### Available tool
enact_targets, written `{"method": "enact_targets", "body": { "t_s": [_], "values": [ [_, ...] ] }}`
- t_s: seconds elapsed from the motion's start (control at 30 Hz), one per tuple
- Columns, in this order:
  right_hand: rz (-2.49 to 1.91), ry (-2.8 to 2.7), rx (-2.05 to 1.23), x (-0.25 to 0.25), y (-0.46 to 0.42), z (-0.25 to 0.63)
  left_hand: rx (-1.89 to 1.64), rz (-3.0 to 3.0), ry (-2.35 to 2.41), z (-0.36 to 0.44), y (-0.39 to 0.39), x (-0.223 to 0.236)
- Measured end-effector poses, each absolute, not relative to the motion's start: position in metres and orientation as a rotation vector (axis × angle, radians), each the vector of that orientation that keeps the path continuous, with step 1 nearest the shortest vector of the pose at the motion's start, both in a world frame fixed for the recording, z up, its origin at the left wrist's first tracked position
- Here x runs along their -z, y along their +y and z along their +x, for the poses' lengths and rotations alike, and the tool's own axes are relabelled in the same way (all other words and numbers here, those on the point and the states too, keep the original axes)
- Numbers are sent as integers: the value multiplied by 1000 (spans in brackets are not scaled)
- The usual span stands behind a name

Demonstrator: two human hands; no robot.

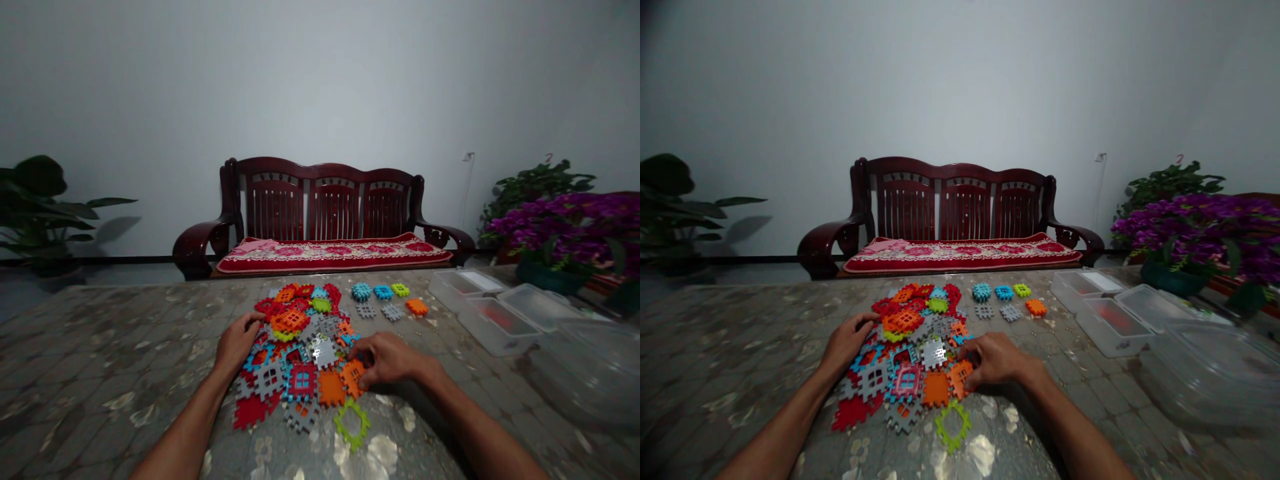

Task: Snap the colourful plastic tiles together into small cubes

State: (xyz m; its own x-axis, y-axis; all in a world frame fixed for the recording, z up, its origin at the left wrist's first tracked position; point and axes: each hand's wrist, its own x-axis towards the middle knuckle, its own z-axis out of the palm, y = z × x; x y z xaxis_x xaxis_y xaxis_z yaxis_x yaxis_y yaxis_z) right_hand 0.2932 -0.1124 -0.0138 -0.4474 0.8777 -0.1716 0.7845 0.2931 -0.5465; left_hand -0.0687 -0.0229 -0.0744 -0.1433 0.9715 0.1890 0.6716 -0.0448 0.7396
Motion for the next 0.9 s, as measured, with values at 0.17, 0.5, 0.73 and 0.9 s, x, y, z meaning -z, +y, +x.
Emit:
{"method": "enact_targets", "body": {
  "t_s": [0.17, 0.5, 0.73, 0.9],
  "values": [
    [-1658, -2375, -812, 13, -112, 291, -1035, 1728, 1835, -67, -25, 73],
    [-1652, -2381, -900, 17, -110, 299, -1040, 1744, 1824, -69, -24, 75],
    [-1602, -2603, -640, 3, -118, 298, -1047, 1737, 1823, -69, -24, 74],
    [-1550, -2571, -632, -1, -120, 296, -1064, 1723, 1833, -67, -26, 71]
  ]
}}
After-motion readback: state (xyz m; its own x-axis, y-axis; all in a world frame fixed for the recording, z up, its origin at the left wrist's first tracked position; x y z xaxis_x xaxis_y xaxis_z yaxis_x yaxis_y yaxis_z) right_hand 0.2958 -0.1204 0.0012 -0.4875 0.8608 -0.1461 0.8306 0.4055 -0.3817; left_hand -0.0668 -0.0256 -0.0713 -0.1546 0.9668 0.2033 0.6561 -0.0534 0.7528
